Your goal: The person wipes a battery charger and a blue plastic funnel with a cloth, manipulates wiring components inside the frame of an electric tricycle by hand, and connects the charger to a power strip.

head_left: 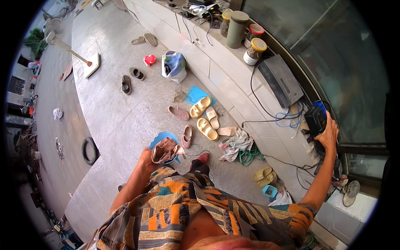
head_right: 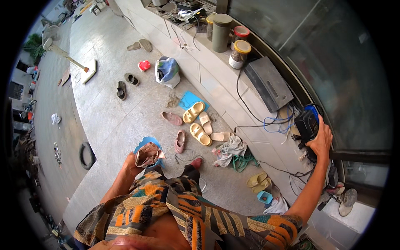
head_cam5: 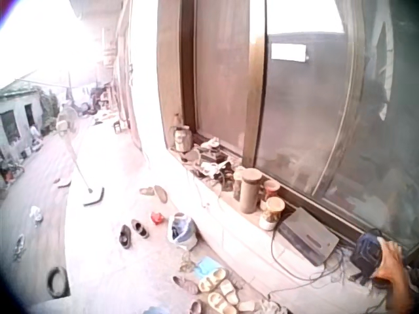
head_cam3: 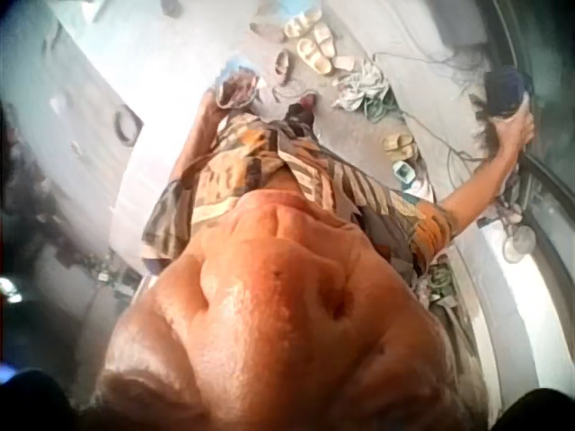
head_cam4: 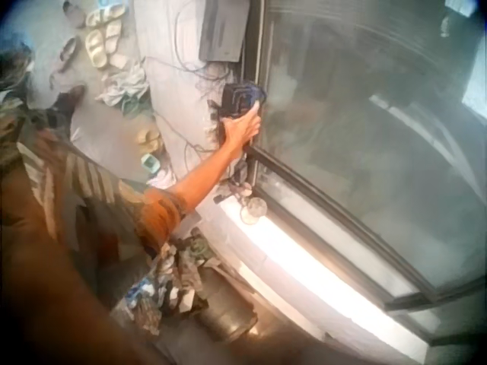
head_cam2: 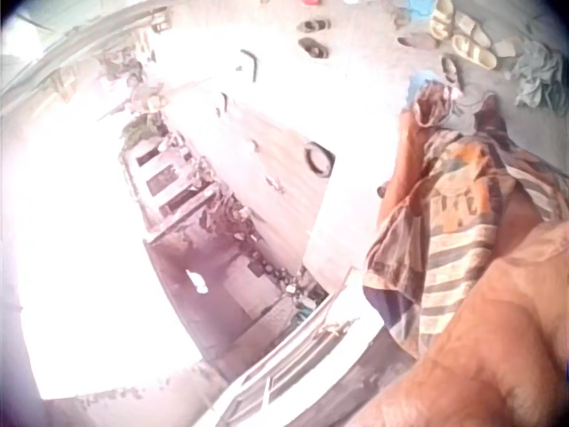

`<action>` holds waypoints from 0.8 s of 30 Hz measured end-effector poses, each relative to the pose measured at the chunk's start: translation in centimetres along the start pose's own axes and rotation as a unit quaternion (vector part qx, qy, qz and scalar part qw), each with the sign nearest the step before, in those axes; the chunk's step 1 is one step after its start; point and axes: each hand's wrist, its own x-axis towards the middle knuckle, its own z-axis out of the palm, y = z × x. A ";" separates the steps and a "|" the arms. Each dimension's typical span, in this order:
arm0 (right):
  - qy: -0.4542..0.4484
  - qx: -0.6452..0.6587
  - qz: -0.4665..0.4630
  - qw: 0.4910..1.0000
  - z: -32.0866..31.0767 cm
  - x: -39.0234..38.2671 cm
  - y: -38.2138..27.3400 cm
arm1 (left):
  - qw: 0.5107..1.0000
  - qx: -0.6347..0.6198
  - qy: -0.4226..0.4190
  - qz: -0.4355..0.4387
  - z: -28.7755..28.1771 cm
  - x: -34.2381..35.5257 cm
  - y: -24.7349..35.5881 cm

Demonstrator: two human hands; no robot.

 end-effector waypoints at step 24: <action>-0.158 0.436 -0.539 0.704 -5.9 -20.1 -76.5 | 0.938 -0.126 0.106 0.303 -30.5 -10.9 23.1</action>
